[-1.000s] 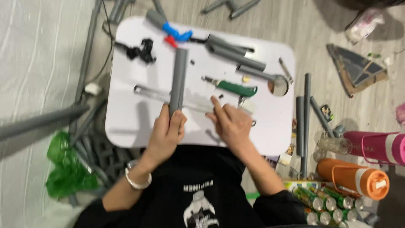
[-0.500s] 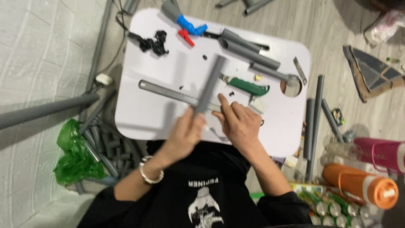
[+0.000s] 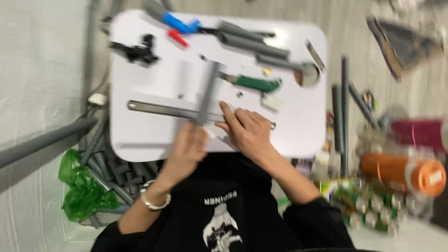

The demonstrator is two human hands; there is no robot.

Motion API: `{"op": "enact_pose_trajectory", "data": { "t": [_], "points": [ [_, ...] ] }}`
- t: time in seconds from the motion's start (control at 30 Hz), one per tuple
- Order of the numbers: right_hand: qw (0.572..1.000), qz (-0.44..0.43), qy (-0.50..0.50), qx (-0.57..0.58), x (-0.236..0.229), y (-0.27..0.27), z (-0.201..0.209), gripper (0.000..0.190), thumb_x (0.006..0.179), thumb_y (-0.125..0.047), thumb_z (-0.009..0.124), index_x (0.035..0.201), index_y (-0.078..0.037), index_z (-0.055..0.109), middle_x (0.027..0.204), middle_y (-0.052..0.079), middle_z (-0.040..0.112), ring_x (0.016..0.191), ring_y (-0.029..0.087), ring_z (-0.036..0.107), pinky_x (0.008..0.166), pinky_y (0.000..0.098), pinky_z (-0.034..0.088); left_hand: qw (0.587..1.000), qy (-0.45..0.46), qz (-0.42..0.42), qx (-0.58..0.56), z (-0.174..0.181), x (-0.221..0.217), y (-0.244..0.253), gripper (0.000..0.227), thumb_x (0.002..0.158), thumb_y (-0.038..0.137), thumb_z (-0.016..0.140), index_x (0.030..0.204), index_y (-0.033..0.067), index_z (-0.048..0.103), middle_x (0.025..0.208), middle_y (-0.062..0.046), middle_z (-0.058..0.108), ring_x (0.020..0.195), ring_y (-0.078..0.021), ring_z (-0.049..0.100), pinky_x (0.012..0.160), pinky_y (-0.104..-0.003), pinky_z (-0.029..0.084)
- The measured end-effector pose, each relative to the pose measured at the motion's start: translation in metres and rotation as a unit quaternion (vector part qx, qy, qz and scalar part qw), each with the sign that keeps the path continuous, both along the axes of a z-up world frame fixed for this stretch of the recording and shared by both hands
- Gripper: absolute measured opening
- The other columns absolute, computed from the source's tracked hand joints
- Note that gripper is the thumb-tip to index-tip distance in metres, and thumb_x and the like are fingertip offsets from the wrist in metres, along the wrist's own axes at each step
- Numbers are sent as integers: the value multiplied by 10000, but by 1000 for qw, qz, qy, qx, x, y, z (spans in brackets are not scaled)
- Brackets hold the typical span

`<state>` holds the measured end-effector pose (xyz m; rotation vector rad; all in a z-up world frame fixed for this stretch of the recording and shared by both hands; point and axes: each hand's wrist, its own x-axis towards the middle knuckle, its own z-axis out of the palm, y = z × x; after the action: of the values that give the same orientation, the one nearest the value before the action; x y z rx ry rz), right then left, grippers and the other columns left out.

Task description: The person holds a gray pipe and repeatedly measures it with a metal ruler on a white table. The person adjusts the ruler and pipe positions multiple times while keeping both hands on the objects. No cutting or final placement is shown.

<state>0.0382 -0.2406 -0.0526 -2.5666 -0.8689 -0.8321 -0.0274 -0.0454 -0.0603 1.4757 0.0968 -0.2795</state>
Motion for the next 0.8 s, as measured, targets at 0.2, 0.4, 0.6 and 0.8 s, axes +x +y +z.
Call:
{"op": "enact_pose_trajectory", "data": {
  "t": [0.2,0.4,0.6,0.8],
  "points": [
    [998,-44,-13,41,4,-11,-11,396,1045,-397,657,1335,-137,728,743,6,522,607,209,585,584,313,532,998,-12,37,42,-15,26,16,356,1160,418,316,1118,96,461,710,-8,477,446,-80,482,383,-199,394],
    [994,-48,-28,92,6,-19,-12,404,1071,-382,628,1337,-84,687,786,13,524,647,199,610,614,300,542,999,-10,-33,36,-9,30,-10,318,1169,345,325,1128,59,456,759,-33,440,413,-102,482,355,-210,388],
    [992,-61,-51,98,6,-13,-20,415,1086,-387,596,1358,-84,676,797,16,528,635,208,586,589,323,526,999,-17,-31,33,0,27,-29,279,1176,299,317,1094,60,435,752,-41,450,395,-116,486,345,-251,433],
    [992,-72,-59,83,7,-25,-22,425,1075,-410,614,1327,-77,698,777,17,531,606,226,582,565,337,518,997,-61,42,9,9,36,-2,293,1190,359,302,1142,84,393,723,-45,396,365,-134,441,320,-235,394]
  ]
}}
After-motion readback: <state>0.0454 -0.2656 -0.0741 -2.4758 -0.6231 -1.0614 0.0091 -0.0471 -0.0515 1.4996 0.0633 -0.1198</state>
